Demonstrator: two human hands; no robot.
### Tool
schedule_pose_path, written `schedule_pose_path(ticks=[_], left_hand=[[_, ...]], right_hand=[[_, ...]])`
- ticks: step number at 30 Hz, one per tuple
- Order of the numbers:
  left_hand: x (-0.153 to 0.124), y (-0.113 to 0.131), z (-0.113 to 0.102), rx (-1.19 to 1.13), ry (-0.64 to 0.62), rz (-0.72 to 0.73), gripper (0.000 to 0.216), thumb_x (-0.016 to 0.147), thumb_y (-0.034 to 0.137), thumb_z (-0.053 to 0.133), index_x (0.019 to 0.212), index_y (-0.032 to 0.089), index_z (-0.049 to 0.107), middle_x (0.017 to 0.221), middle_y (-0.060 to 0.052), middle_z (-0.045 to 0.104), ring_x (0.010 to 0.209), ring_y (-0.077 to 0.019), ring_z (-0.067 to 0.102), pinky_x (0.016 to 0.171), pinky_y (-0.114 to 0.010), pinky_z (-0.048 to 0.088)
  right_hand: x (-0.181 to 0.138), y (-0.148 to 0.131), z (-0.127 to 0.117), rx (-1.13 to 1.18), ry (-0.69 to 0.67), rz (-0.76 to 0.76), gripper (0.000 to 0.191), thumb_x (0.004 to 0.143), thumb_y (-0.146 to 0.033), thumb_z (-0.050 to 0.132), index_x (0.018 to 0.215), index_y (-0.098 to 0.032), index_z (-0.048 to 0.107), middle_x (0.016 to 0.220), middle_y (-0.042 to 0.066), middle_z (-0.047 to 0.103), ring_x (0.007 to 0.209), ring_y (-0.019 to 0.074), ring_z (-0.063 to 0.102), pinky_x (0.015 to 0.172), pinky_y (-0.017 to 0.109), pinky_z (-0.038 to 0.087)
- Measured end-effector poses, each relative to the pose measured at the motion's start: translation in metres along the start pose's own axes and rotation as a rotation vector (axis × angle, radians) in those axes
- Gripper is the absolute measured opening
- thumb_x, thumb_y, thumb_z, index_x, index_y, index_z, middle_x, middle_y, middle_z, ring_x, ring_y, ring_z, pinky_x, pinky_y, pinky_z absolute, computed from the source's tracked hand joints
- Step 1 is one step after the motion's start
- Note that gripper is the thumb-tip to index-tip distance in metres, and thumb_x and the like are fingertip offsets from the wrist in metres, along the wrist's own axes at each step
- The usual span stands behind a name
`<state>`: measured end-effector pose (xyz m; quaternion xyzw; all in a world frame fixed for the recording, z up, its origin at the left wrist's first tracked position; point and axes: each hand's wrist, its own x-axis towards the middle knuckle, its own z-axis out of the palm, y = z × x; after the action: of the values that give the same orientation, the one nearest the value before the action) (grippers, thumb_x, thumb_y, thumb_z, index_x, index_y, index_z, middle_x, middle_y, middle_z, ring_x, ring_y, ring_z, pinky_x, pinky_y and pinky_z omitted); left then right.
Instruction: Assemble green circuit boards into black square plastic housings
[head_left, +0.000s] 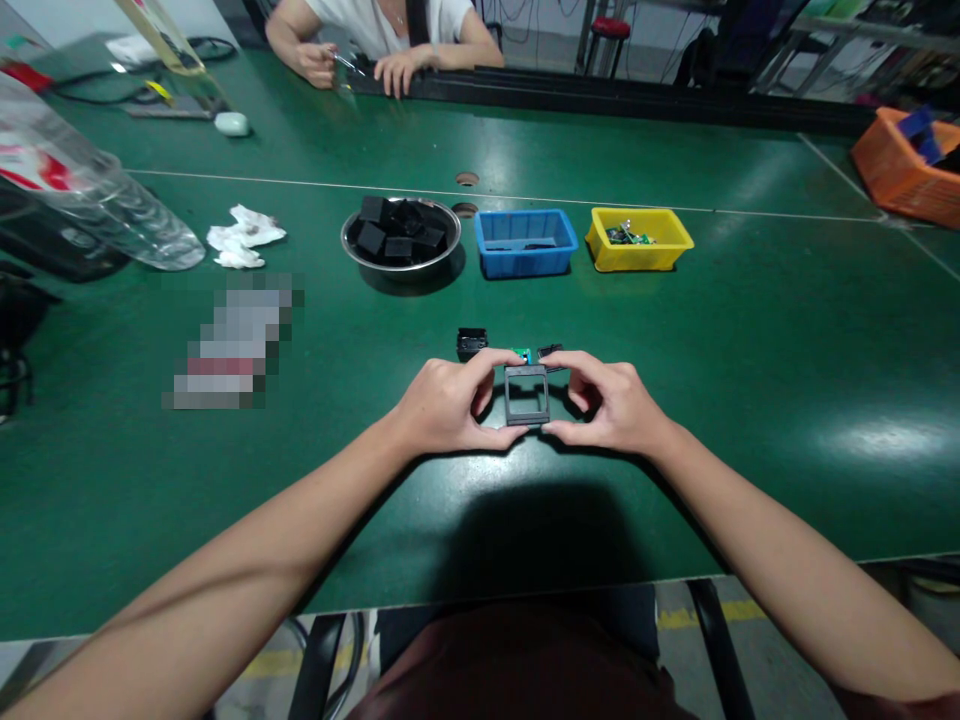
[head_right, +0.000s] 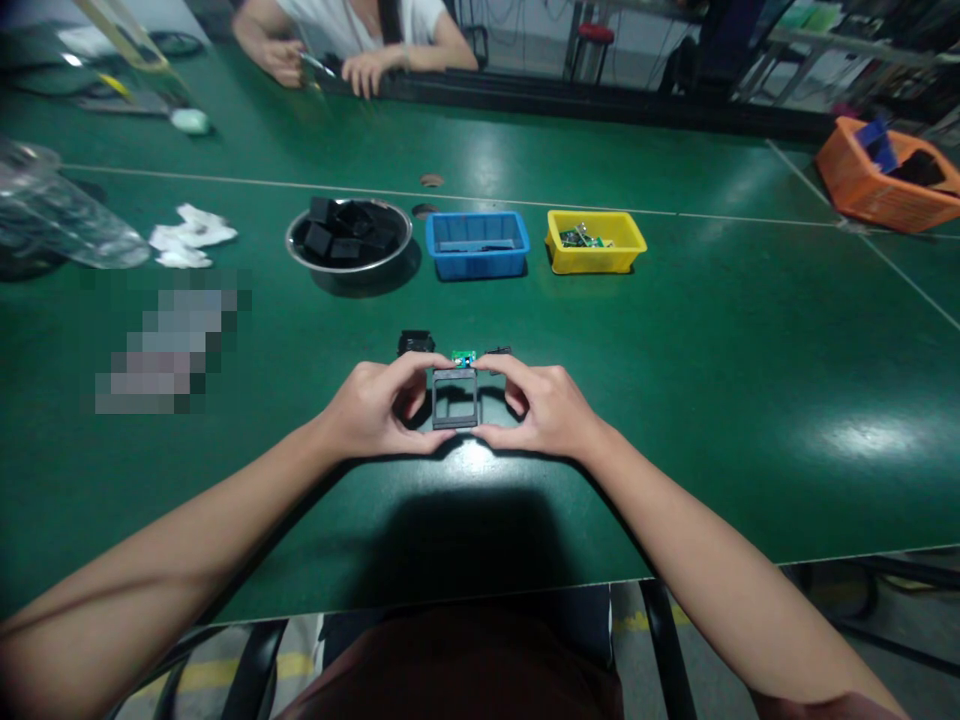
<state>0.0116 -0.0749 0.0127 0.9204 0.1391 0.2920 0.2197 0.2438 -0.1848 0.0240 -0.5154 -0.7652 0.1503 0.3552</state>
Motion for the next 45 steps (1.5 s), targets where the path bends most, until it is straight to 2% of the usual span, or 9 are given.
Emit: schedule_pose_path(ticks=[12, 20, 27, 31, 45], left_hand=[[0.000, 0.001, 0.001, 0.014, 0.001, -0.018, 0.058, 0.078, 0.050, 0.070, 0.124, 0.018, 0.056, 0.055, 0.010, 0.059, 0.043, -0.0104, 0.059, 0.046, -0.020, 0.037], [0.000, 0.000, -0.001, 0.029, -0.004, 0.010, 0.060, 0.075, 0.042, 0.072, 0.128, 0.019, 0.055, 0.057, 0.010, 0.060, 0.046, -0.0100, 0.060, 0.047, -0.019, 0.038], [-0.001, 0.000, -0.001, 0.032, 0.025, -0.014, 0.060, 0.074, 0.044, 0.071, 0.126, 0.018, 0.055, 0.057, 0.010, 0.060, 0.046, -0.0106, 0.061, 0.047, -0.020, 0.038], [-0.001, 0.001, 0.002, 0.025, 0.033, -0.021, 0.060, 0.074, 0.043, 0.071, 0.125, 0.018, 0.054, 0.057, 0.010, 0.060, 0.045, -0.0106, 0.061, 0.047, -0.020, 0.038], [0.001, 0.010, 0.008, 0.085, -0.014, -0.152, 0.063, 0.072, 0.050, 0.069, 0.125, 0.020, 0.051, 0.057, 0.009, 0.062, 0.047, -0.0145, 0.063, 0.048, -0.023, 0.039]], right_hand=[[0.000, 0.000, 0.001, -0.012, 0.003, 0.000, 0.056, 0.080, -0.041, 0.076, 0.128, -0.019, 0.057, 0.060, -0.009, 0.056, 0.047, 0.0104, 0.051, 0.052, 0.023, 0.042], [0.000, 0.000, -0.001, -0.015, 0.012, 0.001, 0.057, 0.080, -0.041, 0.076, 0.129, -0.019, 0.058, 0.062, -0.008, 0.057, 0.048, 0.0108, 0.051, 0.053, 0.024, 0.042], [0.000, -0.003, -0.001, 0.025, -0.013, 0.074, 0.058, 0.079, -0.037, 0.074, 0.131, -0.019, 0.055, 0.060, -0.010, 0.053, 0.049, 0.0107, 0.051, 0.054, 0.023, 0.042], [0.001, -0.007, 0.003, 0.053, -0.055, 0.119, 0.065, 0.078, -0.034, 0.073, 0.137, -0.019, 0.050, 0.064, -0.009, 0.055, 0.050, 0.0106, 0.052, 0.055, 0.023, 0.041], [0.005, -0.015, 0.012, -0.013, -0.054, 0.198, 0.061, 0.076, -0.035, 0.070, 0.132, -0.021, 0.053, 0.064, -0.008, 0.056, 0.053, 0.0128, 0.056, 0.058, 0.024, 0.041]])
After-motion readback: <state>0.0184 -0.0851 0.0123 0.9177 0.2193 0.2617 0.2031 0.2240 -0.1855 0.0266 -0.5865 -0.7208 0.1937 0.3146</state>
